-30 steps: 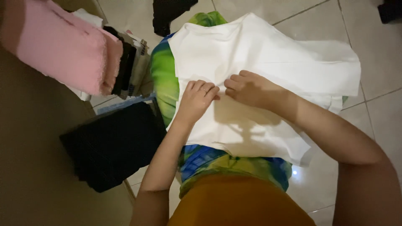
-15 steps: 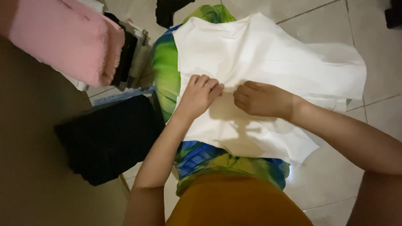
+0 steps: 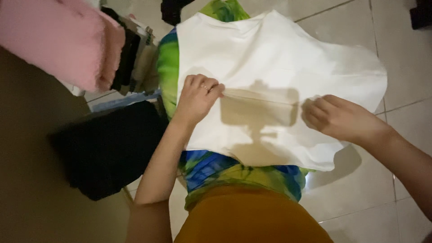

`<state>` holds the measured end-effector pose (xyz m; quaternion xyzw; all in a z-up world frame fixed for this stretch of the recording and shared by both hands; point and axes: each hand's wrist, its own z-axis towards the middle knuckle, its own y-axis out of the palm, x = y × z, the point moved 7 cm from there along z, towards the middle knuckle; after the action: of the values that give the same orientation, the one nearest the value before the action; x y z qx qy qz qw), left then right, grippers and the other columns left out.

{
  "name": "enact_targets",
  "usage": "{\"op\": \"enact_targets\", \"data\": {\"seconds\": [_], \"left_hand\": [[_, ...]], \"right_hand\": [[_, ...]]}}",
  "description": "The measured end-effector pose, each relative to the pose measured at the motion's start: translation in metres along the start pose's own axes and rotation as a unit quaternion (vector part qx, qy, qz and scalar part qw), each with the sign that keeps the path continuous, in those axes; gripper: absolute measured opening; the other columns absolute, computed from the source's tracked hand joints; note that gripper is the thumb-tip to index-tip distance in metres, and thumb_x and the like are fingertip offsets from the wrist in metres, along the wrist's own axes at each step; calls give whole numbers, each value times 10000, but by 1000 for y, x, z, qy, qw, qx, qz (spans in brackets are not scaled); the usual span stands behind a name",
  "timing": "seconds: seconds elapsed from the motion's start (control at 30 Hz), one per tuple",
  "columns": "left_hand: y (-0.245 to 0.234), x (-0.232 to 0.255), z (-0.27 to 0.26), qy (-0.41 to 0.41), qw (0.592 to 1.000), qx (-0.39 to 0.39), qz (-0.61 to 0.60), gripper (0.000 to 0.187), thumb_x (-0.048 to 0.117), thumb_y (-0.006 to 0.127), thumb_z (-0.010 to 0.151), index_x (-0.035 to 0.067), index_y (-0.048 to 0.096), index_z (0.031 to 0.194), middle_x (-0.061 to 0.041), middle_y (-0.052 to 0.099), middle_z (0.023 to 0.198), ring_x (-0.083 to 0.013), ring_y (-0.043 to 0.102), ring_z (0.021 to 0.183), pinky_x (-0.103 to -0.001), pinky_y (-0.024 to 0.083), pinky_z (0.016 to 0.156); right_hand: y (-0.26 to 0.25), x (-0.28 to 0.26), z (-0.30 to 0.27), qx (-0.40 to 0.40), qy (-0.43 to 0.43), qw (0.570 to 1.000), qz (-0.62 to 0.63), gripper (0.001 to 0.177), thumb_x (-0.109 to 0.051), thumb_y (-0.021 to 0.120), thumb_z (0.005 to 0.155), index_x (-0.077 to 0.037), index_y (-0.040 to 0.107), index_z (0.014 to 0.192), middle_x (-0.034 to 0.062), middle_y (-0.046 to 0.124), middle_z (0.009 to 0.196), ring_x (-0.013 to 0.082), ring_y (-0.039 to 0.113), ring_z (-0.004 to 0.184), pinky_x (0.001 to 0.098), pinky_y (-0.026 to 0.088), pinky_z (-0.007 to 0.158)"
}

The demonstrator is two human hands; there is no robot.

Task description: Folding various clothing items such as trousers and shirts and stacking them on the floor.

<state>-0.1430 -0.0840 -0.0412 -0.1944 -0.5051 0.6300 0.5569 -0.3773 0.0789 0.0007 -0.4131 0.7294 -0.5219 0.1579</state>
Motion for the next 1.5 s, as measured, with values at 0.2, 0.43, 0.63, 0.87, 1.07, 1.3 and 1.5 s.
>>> {"op": "enact_targets", "data": {"seconds": [0.2, 0.43, 0.63, 0.87, 1.07, 1.3, 1.5], "left_hand": [[-6, 3, 7, -19, 1000, -14, -14, 222, 145, 776, 849, 112, 715, 1061, -16, 659, 1046, -240, 614, 1018, -443, 427, 934], [-5, 4, 11, -18, 999, -24, 9, 215, 134, 793, 833, 118, 723, 1037, -27, 680, 1045, -263, 616, 1011, -448, 438, 925], [-3, 4, 13, -12, 999, -33, 13, 225, 148, 812, 836, 102, 728, 1040, -38, 683, 1039, -273, 610, 988, -461, 441, 914], [-37, -53, 20, -178, 984, -17, 7, 296, 193, 743, 930, 44, 710, 1183, -169, 682, 1210, -406, 594, 1130, -533, 437, 989], [-10, -142, 34, -295, 953, 5, 69, 670, 497, 866, 915, -24, 665, 1285, -269, 631, 1223, -496, 556, 1124, -567, 436, 915], [-17, -160, 61, -335, 928, -48, -157, 623, 284, 897, 775, 72, 653, 1308, -158, 659, 1144, -335, 636, 1010, -445, 540, 860], [7, -165, 75, -374, 883, -132, -251, 564, 236, 815, 828, 183, 625, 1356, -63, 663, 1205, -279, 682, 964, -380, 550, 821]], "right_hand": [[27, -3, -55, -126, 91, 988, 21, 521, -84, 693, 791, -138, 596, 1300, 42, 559, 1435, 235, 547, 1280, 340, 454, 1039], [49, -4, -89, -168, 134, 975, 56, 611, -113, 684, 810, -126, 542, 1404, 34, 510, 1485, 230, 483, 1347, 334, 410, 1102], [74, -10, -122, -138, 210, 963, 97, 577, -147, 685, 778, -150, 601, 1350, 28, 562, 1459, 210, 568, 1265, 355, 466, 1084], [92, 58, -160, 143, 418, 815, 375, 296, -140, 685, 910, -179, 699, 1204, 67, 734, 1214, 216, 696, 1091, 432, 532, 1039], [202, 132, -101, -15, 609, 537, 583, 681, -579, 636, 1016, -109, 555, 1502, 227, 633, 1366, 414, 631, 1158, 571, 434, 978], [192, 171, -77, 119, 520, 544, 647, 696, -333, 879, 732, -129, 664, 1363, 123, 668, 1260, 263, 628, 1114, 454, 519, 915], [160, 169, -89, 214, 556, 572, 564, 380, -142, 842, 858, -90, 733, 1219, 32, 641, 917, 144, 590, 759, 293, 498, 619]]}}
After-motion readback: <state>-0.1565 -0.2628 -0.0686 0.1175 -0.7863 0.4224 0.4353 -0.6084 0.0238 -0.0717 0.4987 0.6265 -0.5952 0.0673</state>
